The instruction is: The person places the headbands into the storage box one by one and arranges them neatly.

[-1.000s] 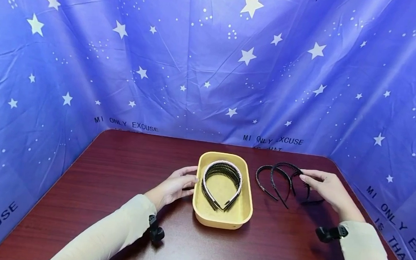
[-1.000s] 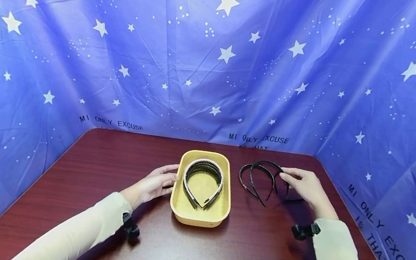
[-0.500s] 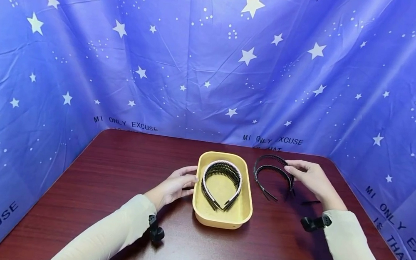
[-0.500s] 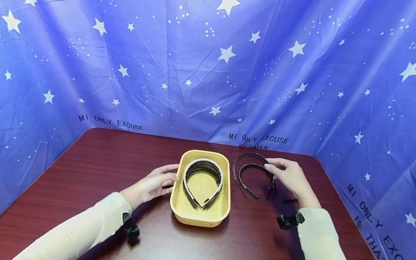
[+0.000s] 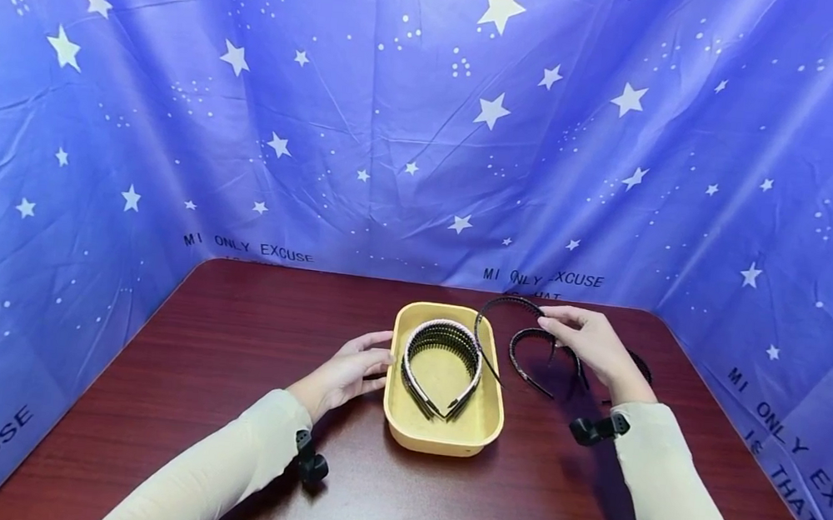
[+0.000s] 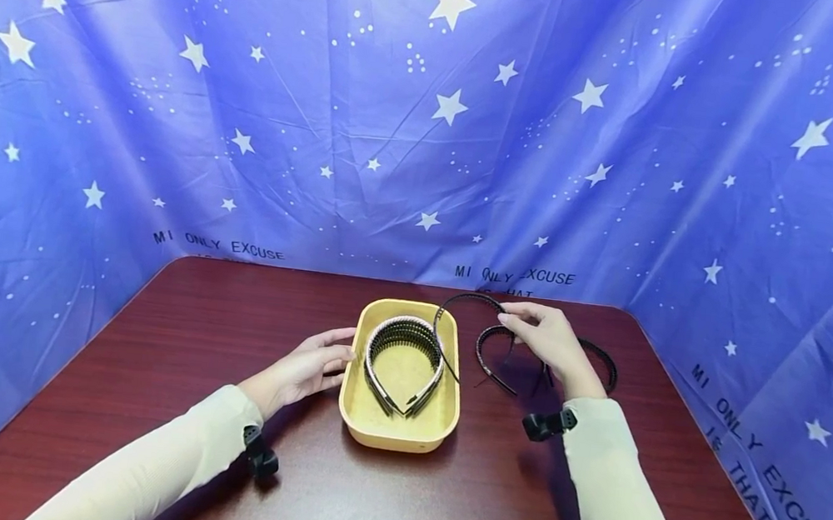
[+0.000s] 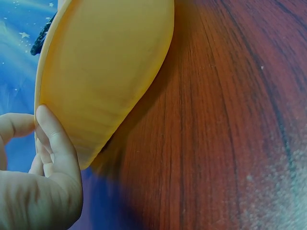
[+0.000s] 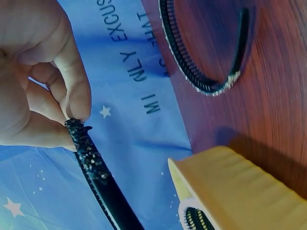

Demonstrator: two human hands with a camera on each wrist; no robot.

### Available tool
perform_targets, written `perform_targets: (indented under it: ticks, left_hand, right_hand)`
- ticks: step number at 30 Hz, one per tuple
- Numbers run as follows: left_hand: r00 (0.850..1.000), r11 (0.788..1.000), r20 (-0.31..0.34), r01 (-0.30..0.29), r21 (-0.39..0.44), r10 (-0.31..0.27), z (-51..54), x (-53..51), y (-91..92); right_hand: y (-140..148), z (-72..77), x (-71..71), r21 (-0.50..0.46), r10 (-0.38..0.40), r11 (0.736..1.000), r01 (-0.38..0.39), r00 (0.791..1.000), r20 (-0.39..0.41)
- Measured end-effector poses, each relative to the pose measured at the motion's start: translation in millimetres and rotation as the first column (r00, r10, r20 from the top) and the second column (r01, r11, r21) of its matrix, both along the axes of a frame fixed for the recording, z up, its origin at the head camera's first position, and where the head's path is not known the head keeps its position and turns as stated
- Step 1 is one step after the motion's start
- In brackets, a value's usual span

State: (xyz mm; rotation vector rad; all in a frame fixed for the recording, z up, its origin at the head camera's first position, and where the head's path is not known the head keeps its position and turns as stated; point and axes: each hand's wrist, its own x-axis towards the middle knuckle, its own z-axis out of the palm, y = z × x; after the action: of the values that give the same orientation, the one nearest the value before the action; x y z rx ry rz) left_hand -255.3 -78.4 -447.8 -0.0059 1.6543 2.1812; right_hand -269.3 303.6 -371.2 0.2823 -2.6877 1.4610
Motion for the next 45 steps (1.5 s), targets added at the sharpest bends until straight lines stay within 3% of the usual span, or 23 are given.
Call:
perform_targets:
  ticks: [11,24,31,45]
  left_hand:
    - [1.0,1.0,0.001,0.001,0.003,-0.001,0.0,-0.5,-0.1]
    - [1.0,1.0,0.0,-0.004,0.002,0.004,-0.4,-1.7,0.1]
    - [1.0,1.0,-0.001,-0.001,0.0,0.001,-1.2,-1.6,0.2]
    - [1.0,1.0,-0.004,-0.009,-0.005,0.009,0.0,0.1,1.4]
  right_hand:
    - [-22.8,-9.9,-5.5,-0.011,0.017,1.0,-0.017,1.0,0.022]
    - [-54.3,-15.0,-9.0,-0.086,0.116,0.99,-0.113,0.993,0.03]
    - [-71.0,-15.1,-15.1,-0.03,0.161,0.987,-0.159,0.985,0.055]
    - [-83.9,-15.7,-21.7,0.058,0.145,0.987,-0.151,0.985,0.093]
